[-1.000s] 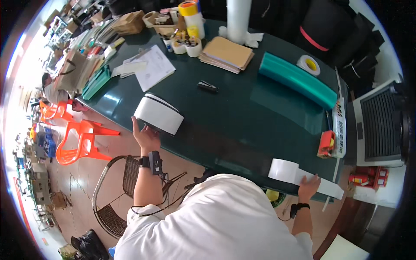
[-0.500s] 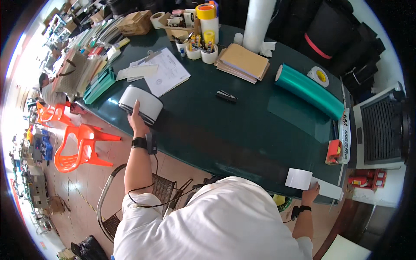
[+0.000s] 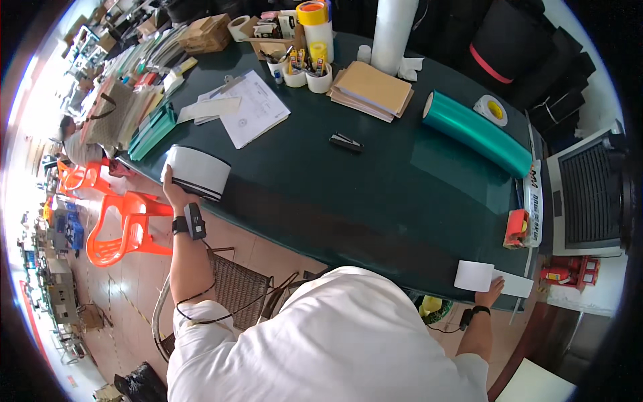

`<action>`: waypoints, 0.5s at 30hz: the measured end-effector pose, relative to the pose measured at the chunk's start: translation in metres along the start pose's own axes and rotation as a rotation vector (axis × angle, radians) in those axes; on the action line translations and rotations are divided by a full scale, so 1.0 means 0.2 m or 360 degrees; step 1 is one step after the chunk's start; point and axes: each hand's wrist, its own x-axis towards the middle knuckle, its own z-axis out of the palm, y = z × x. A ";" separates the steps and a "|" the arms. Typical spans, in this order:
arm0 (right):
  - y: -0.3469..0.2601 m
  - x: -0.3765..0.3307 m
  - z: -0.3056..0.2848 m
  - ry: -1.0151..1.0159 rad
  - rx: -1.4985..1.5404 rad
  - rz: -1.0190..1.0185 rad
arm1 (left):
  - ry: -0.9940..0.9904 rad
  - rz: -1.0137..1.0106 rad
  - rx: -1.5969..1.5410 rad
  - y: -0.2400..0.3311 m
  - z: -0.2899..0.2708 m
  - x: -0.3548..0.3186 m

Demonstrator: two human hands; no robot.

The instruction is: Preparing and cutting strips of white foam tape at a manual assembly station.

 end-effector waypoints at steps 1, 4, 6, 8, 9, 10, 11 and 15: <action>0.02 0.02 -0.02 -0.0053 -0.0066 -0.0006 | 0.0006 -0.0015 -0.0036 0.00 0.01 -0.03; 0.13 0.10 0.04 -0.0085 -0.0177 -0.0039 | 0.0072 -0.0051 -0.0068 -0.02 0.06 -0.12; 0.21 0.14 0.10 -0.0039 -0.0254 -0.0075 | 0.0111 -0.0062 -0.0083 -0.05 0.07 -0.14; 0.24 0.18 0.11 -0.0070 -0.0365 -0.0141 | 0.0048 -0.0062 -0.0120 -0.09 0.07 -0.13; 0.26 0.20 0.11 -0.0097 -0.0477 -0.0191 | 0.0017 -0.0062 -0.0138 -0.10 0.07 -0.13; 0.27 0.21 0.10 -0.0124 -0.0589 -0.0239 | 0.0029 -0.0051 -0.0134 -0.11 0.06 -0.14; 0.28 0.22 0.09 -0.0126 -0.0590 -0.0247 | 0.0034 -0.0065 -0.0124 -0.12 0.08 -0.15; 0.32 0.23 0.11 -0.0130 -0.0580 -0.0225 | 0.0023 -0.0093 -0.0080 -0.13 0.04 -0.14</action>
